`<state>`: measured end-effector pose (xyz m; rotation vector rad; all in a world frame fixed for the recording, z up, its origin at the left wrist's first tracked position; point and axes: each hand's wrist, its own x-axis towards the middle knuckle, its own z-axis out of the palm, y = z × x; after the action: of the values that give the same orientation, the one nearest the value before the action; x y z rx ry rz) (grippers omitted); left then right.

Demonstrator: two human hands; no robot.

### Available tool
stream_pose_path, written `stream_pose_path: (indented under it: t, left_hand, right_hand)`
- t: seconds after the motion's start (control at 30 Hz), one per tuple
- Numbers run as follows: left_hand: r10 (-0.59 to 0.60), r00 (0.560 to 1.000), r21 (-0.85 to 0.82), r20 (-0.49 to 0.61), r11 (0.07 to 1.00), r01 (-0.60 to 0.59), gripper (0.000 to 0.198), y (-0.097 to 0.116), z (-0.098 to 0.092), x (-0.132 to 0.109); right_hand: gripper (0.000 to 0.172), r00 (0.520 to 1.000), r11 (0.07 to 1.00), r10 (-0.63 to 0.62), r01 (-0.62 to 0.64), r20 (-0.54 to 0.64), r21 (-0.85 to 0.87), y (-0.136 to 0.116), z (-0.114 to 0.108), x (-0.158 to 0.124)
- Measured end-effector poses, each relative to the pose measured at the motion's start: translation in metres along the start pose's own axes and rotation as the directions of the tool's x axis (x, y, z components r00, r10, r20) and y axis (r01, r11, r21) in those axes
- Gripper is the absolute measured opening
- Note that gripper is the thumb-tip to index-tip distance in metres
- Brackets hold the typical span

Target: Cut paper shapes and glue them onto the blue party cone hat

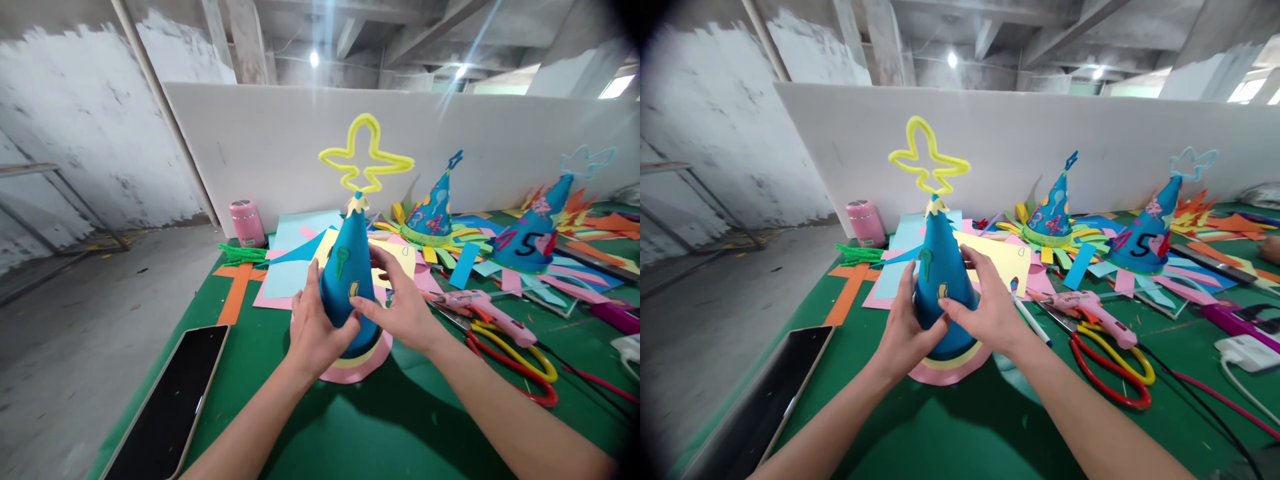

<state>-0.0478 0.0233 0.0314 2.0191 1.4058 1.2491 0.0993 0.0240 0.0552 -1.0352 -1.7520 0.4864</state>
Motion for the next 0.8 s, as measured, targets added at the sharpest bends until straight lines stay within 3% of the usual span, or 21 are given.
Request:
stream_pose_path:
  t: [0.2, 0.43, 0.53, 0.63, 0.8]
  left_hand:
    - [-0.008, 1.0, 0.044, -0.026, 0.999, 0.009, 0.085, -0.004, 0.005, 0.001]
    - [-0.009, 0.999, 0.056, -0.047, 0.998, 0.011, 0.087, -0.006, 0.007, 0.0]
    - [0.0, 0.999, 0.04, -0.053, 0.999, 0.003, 0.086, -0.009, 0.008, -0.001]
    - [-0.019, 0.999, 0.034, -0.051, 0.999, 0.02, 0.087, -0.012, 0.008, 0.0]
    - [-0.043, 0.996, 0.051, -0.079, 0.998, 0.047, 0.088, -0.016, 0.0, 0.009]
  right_hand:
    - [0.054, 0.998, 0.999, 0.038, -0.036, -0.054, 0.028, 0.0, 0.003, 0.006]
    - [0.065, 0.998, 0.998, -0.064, 0.063, -0.013, -0.009, 0.008, 0.002, 0.007]
    - [0.061, 0.997, 0.997, -0.074, 0.074, -0.025, 0.011, 0.014, -0.008, 0.006]
    - [0.048, 0.987, 0.999, -0.009, 0.017, -0.159, 0.049, 0.023, -0.028, 0.001]
    - [0.037, 0.906, 0.996, 0.084, -0.069, -0.415, 0.05, 0.041, -0.073, -0.025]
